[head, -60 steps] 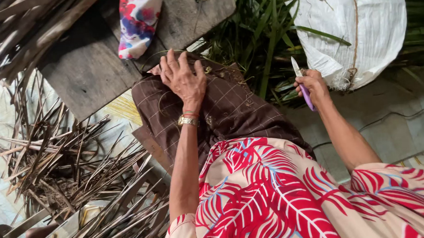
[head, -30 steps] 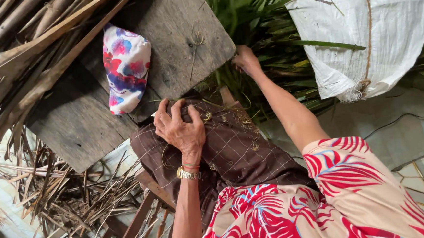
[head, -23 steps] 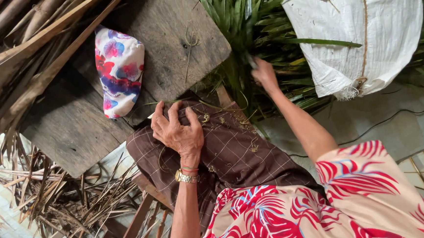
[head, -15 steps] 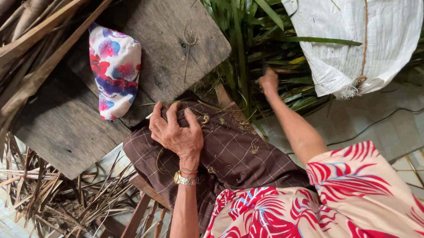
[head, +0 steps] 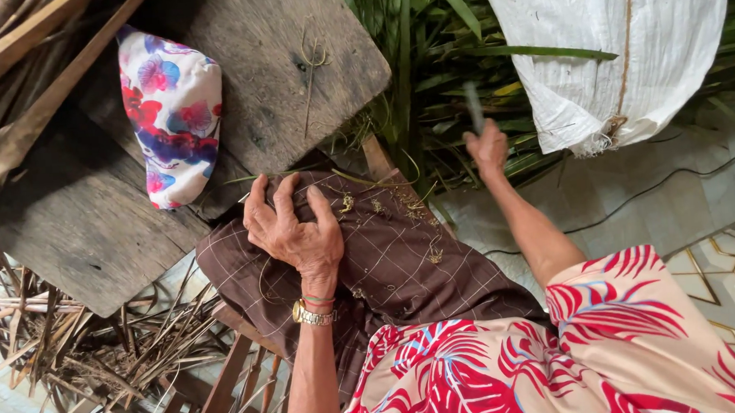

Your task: Stripping the leafy part from palm fronds to collect the midribs using a small knife

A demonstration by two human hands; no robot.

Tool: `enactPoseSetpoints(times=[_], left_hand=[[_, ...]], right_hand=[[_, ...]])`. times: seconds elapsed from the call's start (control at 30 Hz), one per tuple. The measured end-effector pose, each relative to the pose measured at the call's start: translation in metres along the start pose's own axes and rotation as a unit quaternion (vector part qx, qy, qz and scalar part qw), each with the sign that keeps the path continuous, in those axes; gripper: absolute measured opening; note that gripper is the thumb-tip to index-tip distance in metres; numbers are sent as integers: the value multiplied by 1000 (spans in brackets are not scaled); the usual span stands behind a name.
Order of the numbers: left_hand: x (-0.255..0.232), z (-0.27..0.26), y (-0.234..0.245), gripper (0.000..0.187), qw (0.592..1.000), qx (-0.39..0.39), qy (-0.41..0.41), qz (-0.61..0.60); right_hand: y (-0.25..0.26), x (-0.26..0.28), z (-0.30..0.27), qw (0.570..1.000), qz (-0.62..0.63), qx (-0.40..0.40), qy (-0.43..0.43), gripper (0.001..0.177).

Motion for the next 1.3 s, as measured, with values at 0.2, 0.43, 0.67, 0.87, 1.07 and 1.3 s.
enactPoseSetpoints(times=[0.2, 0.43, 0.67, 0.87, 1.07, 1.3], left_hand=[[-1, 1, 0, 25, 1000, 4, -6, -2], [-6, 3, 0, 23, 1000, 4, -4, 0], [-10, 6, 1, 23, 1000, 12, -2, -11], [-12, 6, 2, 24, 1000, 14, 4, -17], [-10, 5, 1, 25, 1000, 17, 1, -19], [-14, 8, 1, 25, 1000, 11, 0, -18]], right_hand=[[39, 47, 5, 977, -77, 27, 195, 58], [-32, 55, 50, 898, -319, 148, 264, 85], [-65, 42, 65, 868, -382, 131, 289, 73], [-118, -2, 96, 814, -462, 159, 314, 67], [-93, 28, 76, 794, -501, 110, 326, 67], [-90, 8, 79, 813, -416, 100, 395, 37]])
Point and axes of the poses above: each hand's wrist, its own z-axis towards the middle knuckle, its own y-axis out of the back of the hand, x = y × z, the point moved 6 cm from there along z, towards the middle knuckle, and after that the axes turned 10 degrees about -x, right-handed, at the moved point
